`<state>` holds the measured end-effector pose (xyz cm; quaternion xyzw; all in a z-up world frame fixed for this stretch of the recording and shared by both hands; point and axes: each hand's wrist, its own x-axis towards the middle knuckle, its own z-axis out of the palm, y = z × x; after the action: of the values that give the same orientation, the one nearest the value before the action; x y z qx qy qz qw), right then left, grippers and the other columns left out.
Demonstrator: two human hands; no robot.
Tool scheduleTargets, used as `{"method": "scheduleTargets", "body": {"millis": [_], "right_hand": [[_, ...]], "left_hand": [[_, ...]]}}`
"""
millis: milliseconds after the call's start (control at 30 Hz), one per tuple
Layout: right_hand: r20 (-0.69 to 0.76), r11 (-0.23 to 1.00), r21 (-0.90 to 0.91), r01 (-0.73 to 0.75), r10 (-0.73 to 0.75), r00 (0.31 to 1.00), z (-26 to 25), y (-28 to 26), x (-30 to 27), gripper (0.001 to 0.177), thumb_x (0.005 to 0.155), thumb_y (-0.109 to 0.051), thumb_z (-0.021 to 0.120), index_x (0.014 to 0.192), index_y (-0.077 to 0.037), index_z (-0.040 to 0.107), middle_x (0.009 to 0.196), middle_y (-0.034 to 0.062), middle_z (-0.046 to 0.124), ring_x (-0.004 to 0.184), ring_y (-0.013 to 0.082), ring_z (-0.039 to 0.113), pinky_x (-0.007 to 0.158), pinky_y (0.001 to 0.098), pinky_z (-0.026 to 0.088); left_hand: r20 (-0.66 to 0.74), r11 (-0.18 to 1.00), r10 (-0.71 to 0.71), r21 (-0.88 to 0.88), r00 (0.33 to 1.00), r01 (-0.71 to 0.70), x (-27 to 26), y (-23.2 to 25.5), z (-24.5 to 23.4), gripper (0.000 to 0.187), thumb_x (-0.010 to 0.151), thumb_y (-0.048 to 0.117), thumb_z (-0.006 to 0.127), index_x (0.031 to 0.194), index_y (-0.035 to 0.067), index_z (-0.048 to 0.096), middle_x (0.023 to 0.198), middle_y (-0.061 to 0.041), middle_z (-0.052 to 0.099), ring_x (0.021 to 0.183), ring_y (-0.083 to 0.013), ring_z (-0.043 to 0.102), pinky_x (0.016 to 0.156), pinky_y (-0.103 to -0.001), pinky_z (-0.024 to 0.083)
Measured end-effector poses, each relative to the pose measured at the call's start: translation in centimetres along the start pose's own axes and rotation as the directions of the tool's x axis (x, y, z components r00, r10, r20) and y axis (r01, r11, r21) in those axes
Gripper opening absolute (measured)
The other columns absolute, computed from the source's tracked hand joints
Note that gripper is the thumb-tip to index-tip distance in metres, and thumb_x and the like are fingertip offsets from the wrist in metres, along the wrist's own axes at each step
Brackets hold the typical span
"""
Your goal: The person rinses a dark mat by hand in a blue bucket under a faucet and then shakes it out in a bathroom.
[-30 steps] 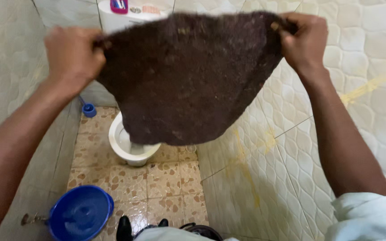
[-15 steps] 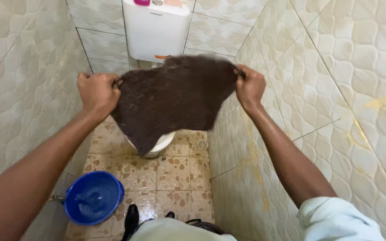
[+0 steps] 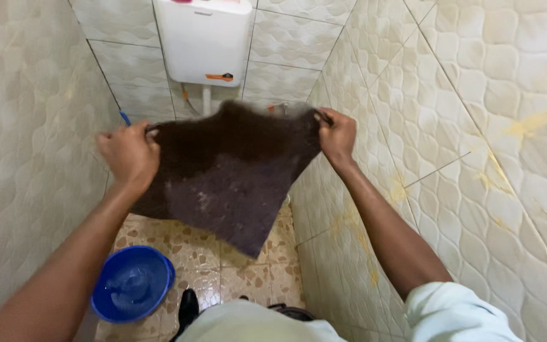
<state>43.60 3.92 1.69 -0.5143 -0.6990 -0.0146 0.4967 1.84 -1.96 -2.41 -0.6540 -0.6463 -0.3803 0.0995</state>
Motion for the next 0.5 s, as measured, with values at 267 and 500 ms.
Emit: {"method": "scheduleTargets", "body": {"millis": [267,500], "right_hand": [[0.047,0.989,-0.105,-0.100,0.106,0.993,-1.2,-0.5,-3.5,0.022,0.087,0.001,0.066,0.103,-0.006,0.080,0.091,0.0157,0.077,0.077,0.0257,0.074,0.073,0.0362,0.056],[0.081,0.955,-0.263,-0.138,0.164,0.983,-1.4,-0.6,-4.0,0.031,0.084,0.002,0.067,0.108,-0.011,0.083,0.089,0.0145,0.078,0.070,0.0264,0.073,0.068,0.0371,0.056]], "left_hand": [[-0.112,0.977,0.190,0.122,0.975,-0.177,-0.4,-1.9,-1.4,0.025,0.077,0.009,0.069,0.097,0.018,0.080,0.086,-0.010,0.073,0.087,-0.0322,0.066,0.093,-0.049,0.041],[0.242,0.989,-0.002,0.146,0.970,-0.035,-1.6,-1.3,0.1,0.018,0.091,0.015,0.072,0.102,0.021,0.084,0.078,-0.012,0.075,0.066,-0.0320,0.068,0.088,-0.049,0.045]]}}
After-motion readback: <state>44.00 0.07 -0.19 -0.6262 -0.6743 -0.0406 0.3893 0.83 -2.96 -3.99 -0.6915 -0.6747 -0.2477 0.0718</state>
